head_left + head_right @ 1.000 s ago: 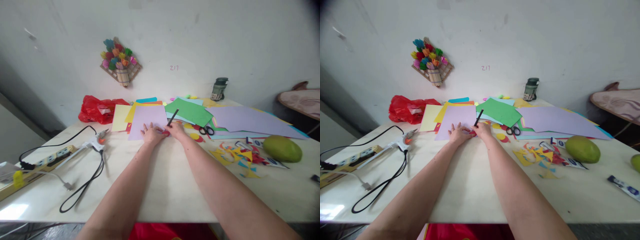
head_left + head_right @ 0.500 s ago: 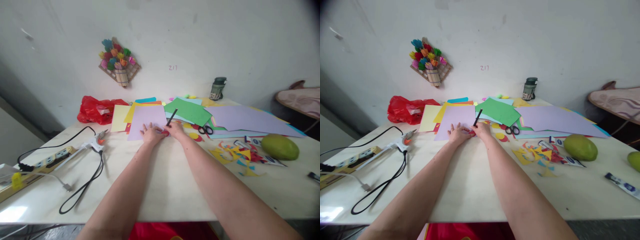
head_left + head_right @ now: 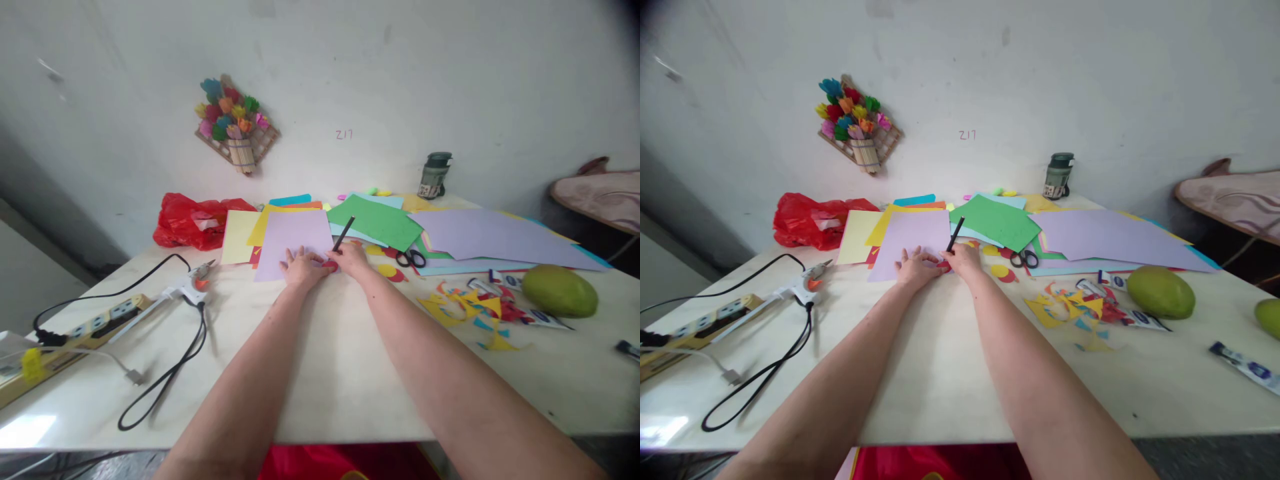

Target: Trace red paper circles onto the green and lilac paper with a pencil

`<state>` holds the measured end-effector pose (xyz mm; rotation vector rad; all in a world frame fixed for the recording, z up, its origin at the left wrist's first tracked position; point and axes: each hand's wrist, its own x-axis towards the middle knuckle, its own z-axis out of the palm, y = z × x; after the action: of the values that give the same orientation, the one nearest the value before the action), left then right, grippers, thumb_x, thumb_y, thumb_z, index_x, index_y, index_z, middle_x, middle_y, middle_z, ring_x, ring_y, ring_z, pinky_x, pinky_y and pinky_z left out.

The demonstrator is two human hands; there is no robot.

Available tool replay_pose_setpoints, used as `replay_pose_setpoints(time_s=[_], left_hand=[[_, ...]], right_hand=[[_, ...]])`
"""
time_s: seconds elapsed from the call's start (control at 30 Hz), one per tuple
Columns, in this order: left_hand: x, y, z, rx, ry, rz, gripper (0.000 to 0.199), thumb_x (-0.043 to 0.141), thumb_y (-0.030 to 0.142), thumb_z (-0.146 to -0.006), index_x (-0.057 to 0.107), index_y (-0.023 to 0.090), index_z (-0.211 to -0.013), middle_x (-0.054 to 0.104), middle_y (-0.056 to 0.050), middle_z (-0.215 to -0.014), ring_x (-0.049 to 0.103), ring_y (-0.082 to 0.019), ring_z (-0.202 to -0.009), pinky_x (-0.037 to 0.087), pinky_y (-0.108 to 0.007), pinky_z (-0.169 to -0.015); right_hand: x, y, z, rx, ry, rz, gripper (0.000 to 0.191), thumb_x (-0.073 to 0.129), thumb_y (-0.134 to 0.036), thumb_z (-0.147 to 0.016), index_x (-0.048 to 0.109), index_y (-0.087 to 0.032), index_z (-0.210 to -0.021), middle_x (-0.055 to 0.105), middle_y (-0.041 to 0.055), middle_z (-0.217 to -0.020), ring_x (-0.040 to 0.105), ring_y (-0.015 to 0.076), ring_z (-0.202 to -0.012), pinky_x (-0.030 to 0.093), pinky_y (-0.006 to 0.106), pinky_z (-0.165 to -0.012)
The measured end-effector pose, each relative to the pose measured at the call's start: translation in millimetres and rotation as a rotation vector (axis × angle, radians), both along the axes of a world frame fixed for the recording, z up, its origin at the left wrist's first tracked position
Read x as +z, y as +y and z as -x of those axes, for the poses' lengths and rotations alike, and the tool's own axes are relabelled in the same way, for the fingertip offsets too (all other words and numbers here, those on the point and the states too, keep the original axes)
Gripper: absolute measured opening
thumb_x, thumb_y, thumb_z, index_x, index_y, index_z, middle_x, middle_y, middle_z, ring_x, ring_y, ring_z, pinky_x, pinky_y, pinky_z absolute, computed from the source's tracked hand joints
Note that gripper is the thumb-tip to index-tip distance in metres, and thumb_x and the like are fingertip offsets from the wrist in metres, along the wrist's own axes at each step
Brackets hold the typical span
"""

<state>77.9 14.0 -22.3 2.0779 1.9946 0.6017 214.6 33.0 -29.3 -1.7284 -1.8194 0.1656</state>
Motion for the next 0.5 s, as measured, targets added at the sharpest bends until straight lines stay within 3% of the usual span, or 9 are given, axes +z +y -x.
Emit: replay_pose_setpoints(time_s=[0.5], left_hand=[[-7.4,5.3,2.0,-0.019,-0.036,-0.033,0.048,0.056,0.069,-0.049,0.063,0.036,-0.084,0.034,0.004,-0.133,0.005,-0.034,-0.126,0.007,-0.058,-0.095]], right_hand=[[0.5,-0.8,-0.7,-0.015,0.038,0.003,0.032,0.048,-0.046,-0.072,0.066,-0.02,-0.081,0.066,0.0033,-0.076,0.058,0.0152,-0.075,0.04,0.025,-0.07]])
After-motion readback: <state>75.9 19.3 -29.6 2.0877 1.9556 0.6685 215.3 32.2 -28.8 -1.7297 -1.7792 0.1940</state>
